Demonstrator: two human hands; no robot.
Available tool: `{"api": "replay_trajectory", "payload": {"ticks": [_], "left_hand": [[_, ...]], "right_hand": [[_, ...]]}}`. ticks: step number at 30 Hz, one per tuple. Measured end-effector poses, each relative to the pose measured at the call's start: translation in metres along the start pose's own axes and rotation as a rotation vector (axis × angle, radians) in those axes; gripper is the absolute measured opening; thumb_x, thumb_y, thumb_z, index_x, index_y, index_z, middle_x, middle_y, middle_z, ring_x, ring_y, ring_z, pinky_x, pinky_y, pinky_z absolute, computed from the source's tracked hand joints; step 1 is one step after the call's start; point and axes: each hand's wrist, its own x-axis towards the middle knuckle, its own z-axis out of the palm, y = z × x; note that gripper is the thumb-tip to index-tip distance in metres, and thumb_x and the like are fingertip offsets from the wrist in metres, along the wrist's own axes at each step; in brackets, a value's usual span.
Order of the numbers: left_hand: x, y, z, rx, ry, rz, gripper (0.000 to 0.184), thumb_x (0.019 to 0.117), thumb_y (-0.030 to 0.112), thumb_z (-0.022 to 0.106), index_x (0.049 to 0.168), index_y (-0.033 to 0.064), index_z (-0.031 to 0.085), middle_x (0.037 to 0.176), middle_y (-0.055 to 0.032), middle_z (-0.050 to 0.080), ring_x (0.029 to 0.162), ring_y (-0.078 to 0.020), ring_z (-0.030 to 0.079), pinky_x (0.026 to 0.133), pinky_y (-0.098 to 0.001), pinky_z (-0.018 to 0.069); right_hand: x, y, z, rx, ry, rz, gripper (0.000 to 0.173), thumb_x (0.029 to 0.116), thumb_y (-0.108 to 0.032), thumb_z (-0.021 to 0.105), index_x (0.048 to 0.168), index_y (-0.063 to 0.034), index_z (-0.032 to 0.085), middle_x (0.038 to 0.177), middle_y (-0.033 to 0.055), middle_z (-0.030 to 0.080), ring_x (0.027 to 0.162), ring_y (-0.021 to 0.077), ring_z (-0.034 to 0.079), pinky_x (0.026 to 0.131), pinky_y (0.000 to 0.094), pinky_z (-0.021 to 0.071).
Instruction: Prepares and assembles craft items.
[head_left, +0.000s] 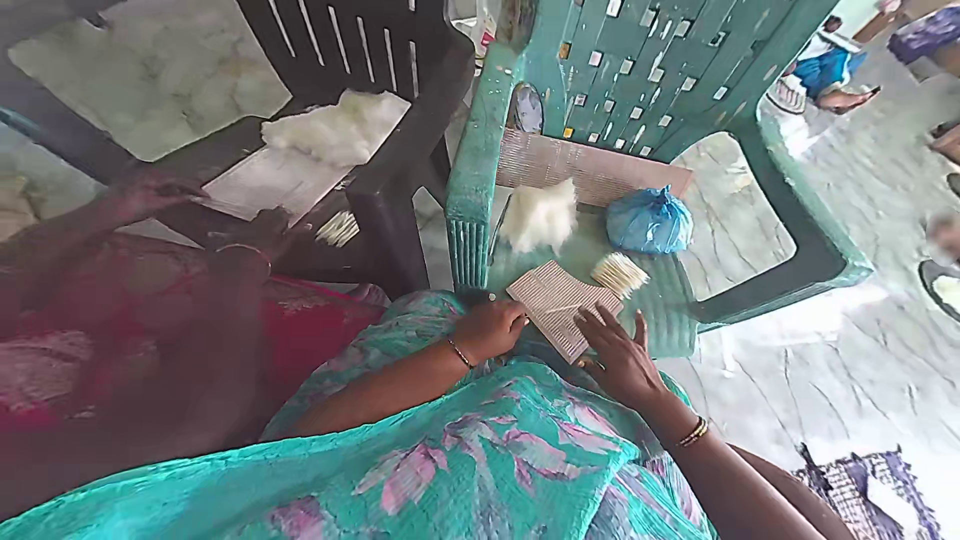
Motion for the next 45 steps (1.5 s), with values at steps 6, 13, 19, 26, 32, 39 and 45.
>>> {"api": "replay_trajectory", "payload": {"ticks": [6,13,19,26,32,39,45], "left_hand": [[0.008,-0.013,0.0,-0.002,0.107,-0.042,0.032,0.1073,0.021,0.05,0.113,-0.0039,0.069,0.112,-0.0206,0.069,0.109,-0.034,0.068,0.097,-0.0502,0.0532],[0.006,-0.012,0.003,0.042,0.048,-0.027,0.031,0.1082,0.021,0.049,0.116,-0.0026,0.068,0.117,-0.0207,0.068,0.11,-0.0353,0.068,0.094,-0.0539,0.054],[0.002,-0.004,0.008,0.047,-0.075,0.092,0.031,0.1082,0.021,0.049,0.114,-0.0022,0.069,0.113,-0.0203,0.069,0.109,-0.036,0.067,0.093,-0.0548,0.0526],[0.0,-0.009,0.006,-0.08,0.103,-0.024,0.029,0.1072,0.019,0.052,0.117,-0.0028,0.069,0.115,-0.0206,0.069,0.112,-0.0347,0.066,0.1,-0.0521,0.051],[0.002,-0.008,0.0,-0.034,0.079,-0.095,0.031,0.1083,0.019,0.049,0.122,-0.0019,0.067,0.122,-0.0199,0.068,0.117,-0.0337,0.065,0.103,-0.0518,0.0493],[0.004,-0.006,0.001,0.016,0.027,-0.1,0.033,0.1098,0.022,0.047,0.125,0.0002,0.066,0.126,-0.0191,0.065,0.118,-0.0339,0.064,0.102,-0.0526,0.0504],[-0.002,-0.002,0.007,0.123,-0.011,-0.036,0.033,0.109,0.026,0.05,0.125,0.0009,0.065,0.124,-0.0201,0.065,0.115,-0.0364,0.066,0.097,-0.0547,0.0525]], "right_hand": [[0.056,-0.005,0.009,-0.022,-0.043,0.146,0.066,0.1055,-0.047,0.044,0.159,-0.0097,0.038,0.167,0.0079,0.034,0.157,0.0322,0.023,0.118,0.0751,0.0057],[0.068,-0.02,0.017,-0.055,-0.347,0.133,0.066,0.1091,-0.044,0.032,0.164,-0.0086,0.024,0.172,0.0089,0.02,0.16,0.026,0.012,0.119,0.0729,-0.0032],[0.006,-0.027,0.008,-0.107,-0.375,0.087,0.067,0.1072,-0.045,0.033,0.162,-0.0072,0.028,0.17,0.0082,0.025,0.158,0.026,0.02,0.119,0.0732,0.0001],[0.014,-0.012,-0.009,0.015,-0.091,0.14,0.053,0.1069,-0.031,0.042,0.151,-0.0034,0.049,0.158,0.0132,0.047,0.151,0.0321,0.036,0.12,0.0731,0.0042],[0.081,-0.005,0.005,-0.05,-0.211,0.277,0.063,0.1103,-0.042,0.034,0.164,-0.0097,0.023,0.171,0.0083,0.021,0.16,0.0258,0.013,0.123,0.0676,-0.0008],[0.08,-0.026,0.02,-0.144,-0.356,0.133,0.068,0.1079,-0.045,0.039,0.164,-0.011,0.023,0.172,0.0078,0.018,0.16,0.0248,0.011,0.121,0.0694,-0.0028],[0.03,-0.039,0.009,-0.195,-0.441,0.139,0.071,0.1078,-0.053,0.032,0.165,-0.011,0.021,0.172,0.0071,0.018,0.16,0.0227,0.013,0.123,0.0673,-0.0043]]}}
